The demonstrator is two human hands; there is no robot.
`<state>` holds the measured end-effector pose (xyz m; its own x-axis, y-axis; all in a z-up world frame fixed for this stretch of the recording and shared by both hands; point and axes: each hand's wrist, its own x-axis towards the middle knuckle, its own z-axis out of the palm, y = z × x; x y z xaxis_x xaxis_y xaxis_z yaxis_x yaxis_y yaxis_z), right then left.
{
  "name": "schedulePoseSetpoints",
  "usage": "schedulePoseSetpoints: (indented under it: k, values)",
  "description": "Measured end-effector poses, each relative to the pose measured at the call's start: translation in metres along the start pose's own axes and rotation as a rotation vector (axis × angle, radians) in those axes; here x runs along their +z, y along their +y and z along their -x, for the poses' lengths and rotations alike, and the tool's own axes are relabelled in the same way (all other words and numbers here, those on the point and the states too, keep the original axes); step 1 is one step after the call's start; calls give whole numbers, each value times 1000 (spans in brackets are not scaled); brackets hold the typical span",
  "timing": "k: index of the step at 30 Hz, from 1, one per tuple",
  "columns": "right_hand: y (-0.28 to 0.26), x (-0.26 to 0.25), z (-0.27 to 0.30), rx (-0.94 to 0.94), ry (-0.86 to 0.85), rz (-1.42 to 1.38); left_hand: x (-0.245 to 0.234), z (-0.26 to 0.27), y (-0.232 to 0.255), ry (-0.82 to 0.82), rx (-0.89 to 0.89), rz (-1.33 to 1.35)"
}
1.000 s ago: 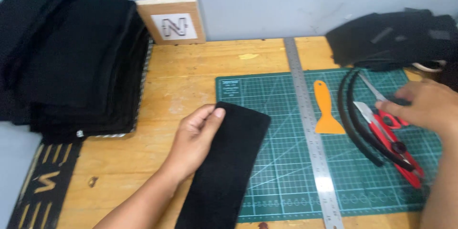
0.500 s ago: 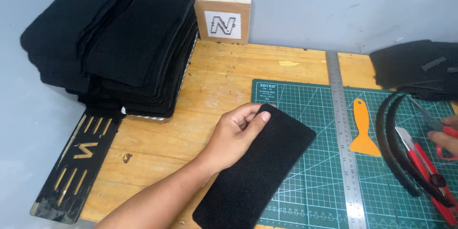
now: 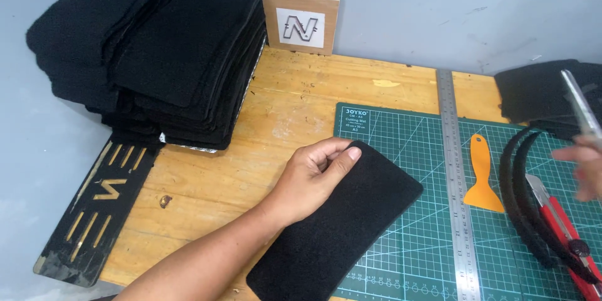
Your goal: The person smooths a rectangular piece of black fabric on a cutting mat using an orange plastic scraper. They then trim the corners of the fabric with red scissors. Finally, the person measures a larger piece of black fabric with a metal ruler.
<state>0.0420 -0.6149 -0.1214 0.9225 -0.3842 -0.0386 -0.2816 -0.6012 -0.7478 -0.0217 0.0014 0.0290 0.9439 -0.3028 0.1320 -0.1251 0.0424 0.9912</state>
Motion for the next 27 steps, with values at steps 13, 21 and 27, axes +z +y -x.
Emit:
schedulePoseSetpoints:
  k: [13, 21, 27]
  values:
    - [-285, 82, 227, -165, -647, -790, 1, 7, 9, -154, -74, -111]
    - [-301, 91, 238, -414, -1074, -770, -1, 12, 14, -264, -59, -18]
    - [-309, 99, 245, -433, -1148, -779, -1, 14, 14, -320, -48, 31]
